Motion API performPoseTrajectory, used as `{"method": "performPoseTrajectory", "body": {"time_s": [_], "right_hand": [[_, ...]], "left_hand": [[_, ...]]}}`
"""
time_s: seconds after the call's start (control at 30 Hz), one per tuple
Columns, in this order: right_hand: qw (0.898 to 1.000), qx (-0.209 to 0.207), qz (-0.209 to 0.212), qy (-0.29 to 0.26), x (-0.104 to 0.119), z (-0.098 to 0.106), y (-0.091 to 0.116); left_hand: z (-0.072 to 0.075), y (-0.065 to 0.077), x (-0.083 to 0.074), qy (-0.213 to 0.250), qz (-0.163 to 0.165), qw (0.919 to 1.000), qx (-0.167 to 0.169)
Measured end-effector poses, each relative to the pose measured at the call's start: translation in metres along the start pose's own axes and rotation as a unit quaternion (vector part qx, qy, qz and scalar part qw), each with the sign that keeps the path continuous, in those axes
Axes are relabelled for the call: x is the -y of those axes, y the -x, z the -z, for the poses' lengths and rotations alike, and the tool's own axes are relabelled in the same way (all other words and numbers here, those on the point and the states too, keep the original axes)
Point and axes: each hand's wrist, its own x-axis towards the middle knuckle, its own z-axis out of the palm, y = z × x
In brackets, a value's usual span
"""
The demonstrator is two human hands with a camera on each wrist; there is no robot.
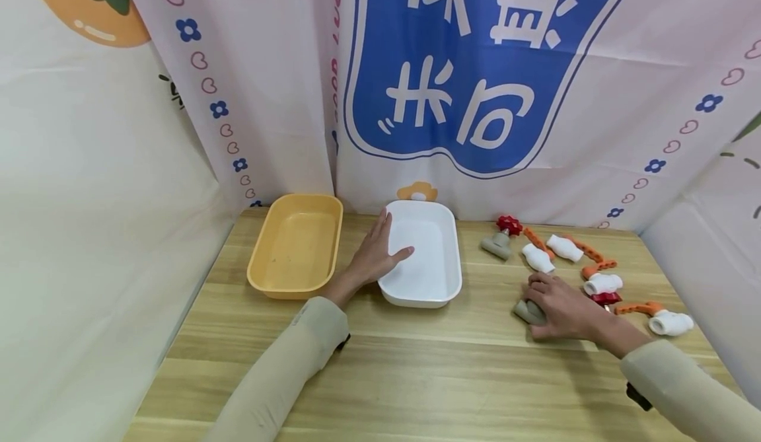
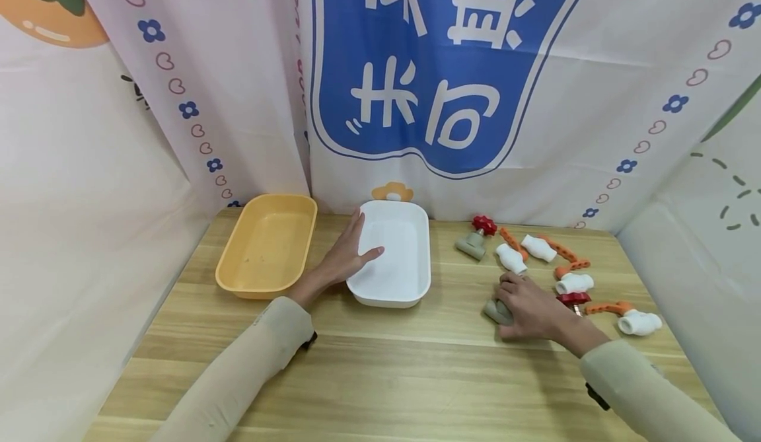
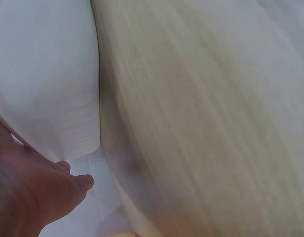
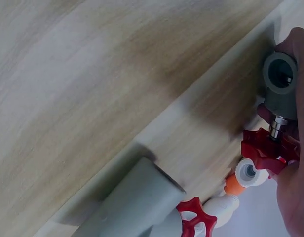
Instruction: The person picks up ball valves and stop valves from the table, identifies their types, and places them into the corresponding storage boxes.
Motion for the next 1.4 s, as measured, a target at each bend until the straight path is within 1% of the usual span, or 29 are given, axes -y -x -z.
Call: {"method": "performPoseTrajectory", "body": {"time_s": [0.27, 0.5, 0.67, 0.77, 0.9, 1.13, 1.4], "right_hand": [[1.000, 0.011, -0.019, -0.008, 0.001, -0.001, -0.003], [1.000, 0.007, -0.029, -0.002, 0.001, -0.001, -0.006], [0.999, -0.017, -0.034, -0.003, -0.001, 0.004, -0.015], [0.999, -0.044, -0.024, -0.004, -0.003, 0.007, -0.022], [0.997, -0.069, -0.019, -0.010, -0.004, 0.012, -0.031], [0.996, -0.076, -0.038, -0.030, 0.000, 0.022, -0.045], [0.992, -0.102, -0.051, -0.054, 0.005, 0.033, -0.065]], "left_hand": [[0.000, 0.000, 0.000, -0.003, 0.000, 1.0000, 0.004], [-0.001, 0.000, -0.001, 0.002, -0.001, 1.0000, 0.004], [-0.001, 0.000, 0.000, 0.008, -0.008, 0.9999, 0.001], [-0.001, 0.001, 0.000, 0.010, -0.013, 0.9999, -0.002], [0.000, 0.003, 0.000, 0.018, -0.021, 0.9996, -0.002], [0.001, 0.004, -0.002, 0.025, -0.023, 0.9994, 0.001], [0.000, 0.003, -0.001, 0.025, -0.014, 0.9996, 0.000]]}}
